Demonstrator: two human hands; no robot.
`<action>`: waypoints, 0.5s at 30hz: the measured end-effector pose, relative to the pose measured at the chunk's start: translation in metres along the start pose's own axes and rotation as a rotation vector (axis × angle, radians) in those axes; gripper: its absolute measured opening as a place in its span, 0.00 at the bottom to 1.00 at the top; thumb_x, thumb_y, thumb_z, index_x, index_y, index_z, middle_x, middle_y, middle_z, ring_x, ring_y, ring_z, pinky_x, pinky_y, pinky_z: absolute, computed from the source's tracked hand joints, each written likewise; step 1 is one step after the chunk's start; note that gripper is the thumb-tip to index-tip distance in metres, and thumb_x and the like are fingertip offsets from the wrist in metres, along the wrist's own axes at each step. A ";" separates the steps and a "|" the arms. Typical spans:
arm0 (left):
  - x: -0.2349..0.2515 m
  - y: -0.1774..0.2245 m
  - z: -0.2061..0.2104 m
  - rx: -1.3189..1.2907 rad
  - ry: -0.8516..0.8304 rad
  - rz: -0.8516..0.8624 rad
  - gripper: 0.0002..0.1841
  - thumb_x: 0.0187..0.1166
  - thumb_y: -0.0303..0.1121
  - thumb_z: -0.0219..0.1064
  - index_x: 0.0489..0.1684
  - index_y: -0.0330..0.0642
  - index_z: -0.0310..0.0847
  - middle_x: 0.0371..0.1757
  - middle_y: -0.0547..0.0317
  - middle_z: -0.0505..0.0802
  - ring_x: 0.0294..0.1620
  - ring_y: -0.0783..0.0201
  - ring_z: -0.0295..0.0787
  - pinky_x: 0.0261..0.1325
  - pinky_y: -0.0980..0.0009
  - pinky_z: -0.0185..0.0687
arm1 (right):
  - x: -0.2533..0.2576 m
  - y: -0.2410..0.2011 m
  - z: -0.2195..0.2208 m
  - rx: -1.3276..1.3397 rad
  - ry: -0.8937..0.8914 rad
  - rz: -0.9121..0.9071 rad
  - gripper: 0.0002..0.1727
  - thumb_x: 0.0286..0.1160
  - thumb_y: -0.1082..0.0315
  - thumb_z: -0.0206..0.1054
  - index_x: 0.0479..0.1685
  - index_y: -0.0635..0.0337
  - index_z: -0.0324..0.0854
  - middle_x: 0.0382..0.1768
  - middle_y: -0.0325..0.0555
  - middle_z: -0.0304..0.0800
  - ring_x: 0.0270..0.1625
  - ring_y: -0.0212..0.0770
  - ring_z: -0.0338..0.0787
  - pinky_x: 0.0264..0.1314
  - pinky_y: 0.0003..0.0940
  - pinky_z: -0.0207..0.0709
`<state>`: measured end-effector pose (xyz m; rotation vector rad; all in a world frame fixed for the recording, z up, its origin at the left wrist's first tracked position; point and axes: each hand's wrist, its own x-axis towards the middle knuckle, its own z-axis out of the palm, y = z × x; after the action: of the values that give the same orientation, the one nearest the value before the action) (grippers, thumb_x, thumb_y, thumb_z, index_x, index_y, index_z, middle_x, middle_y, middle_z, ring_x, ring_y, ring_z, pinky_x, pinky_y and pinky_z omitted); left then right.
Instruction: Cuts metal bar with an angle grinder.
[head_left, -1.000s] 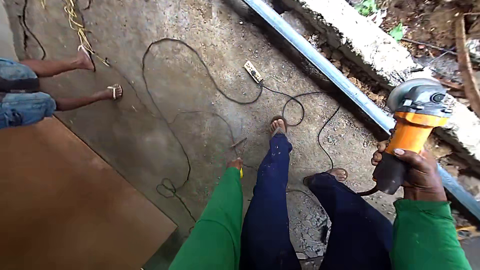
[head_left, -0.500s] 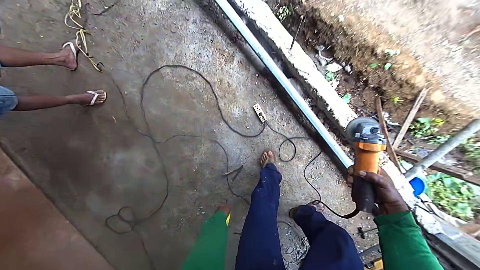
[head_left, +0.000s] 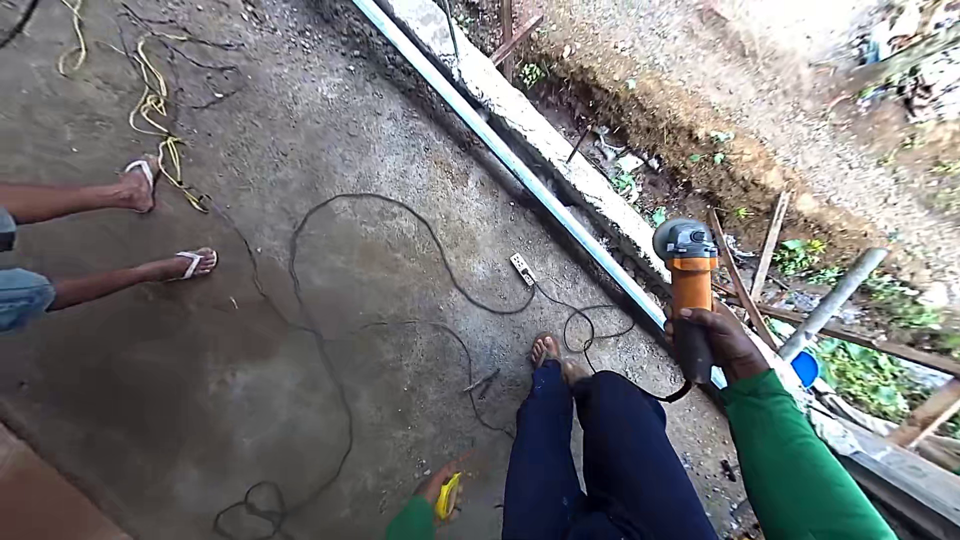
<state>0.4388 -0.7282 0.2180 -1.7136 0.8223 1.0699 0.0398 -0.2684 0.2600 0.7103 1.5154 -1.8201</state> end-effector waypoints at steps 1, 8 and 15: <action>-0.005 0.000 -0.008 -0.026 0.016 0.008 0.21 0.90 0.47 0.54 0.58 0.38 0.80 0.36 0.47 0.92 0.27 0.55 0.88 0.28 0.58 0.85 | 0.006 -0.003 0.005 0.004 -0.009 -0.006 0.37 0.52 0.57 0.80 0.62 0.62 0.67 0.33 0.52 0.90 0.28 0.49 0.93 0.33 0.48 0.91; -0.063 0.089 -0.036 -0.166 0.034 0.308 0.24 0.94 0.47 0.51 0.68 0.33 0.76 0.45 0.41 0.94 0.36 0.51 0.93 0.35 0.56 0.89 | 0.036 -0.006 0.061 0.209 0.017 -0.044 0.34 0.56 0.59 0.76 0.61 0.62 0.67 0.35 0.54 0.90 0.28 0.49 0.93 0.32 0.47 0.92; -0.165 0.305 0.024 0.429 -0.210 0.800 0.23 0.87 0.42 0.52 0.68 0.33 0.79 0.47 0.48 0.93 0.36 0.59 0.91 0.39 0.61 0.90 | 0.098 0.008 0.128 0.504 0.050 -0.159 0.35 0.54 0.54 0.82 0.58 0.60 0.70 0.35 0.52 0.92 0.29 0.48 0.94 0.33 0.46 0.92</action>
<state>0.1012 -0.8024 0.2563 -0.8860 1.5285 1.4217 -0.0166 -0.4091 0.2043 0.8911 1.1726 -2.3567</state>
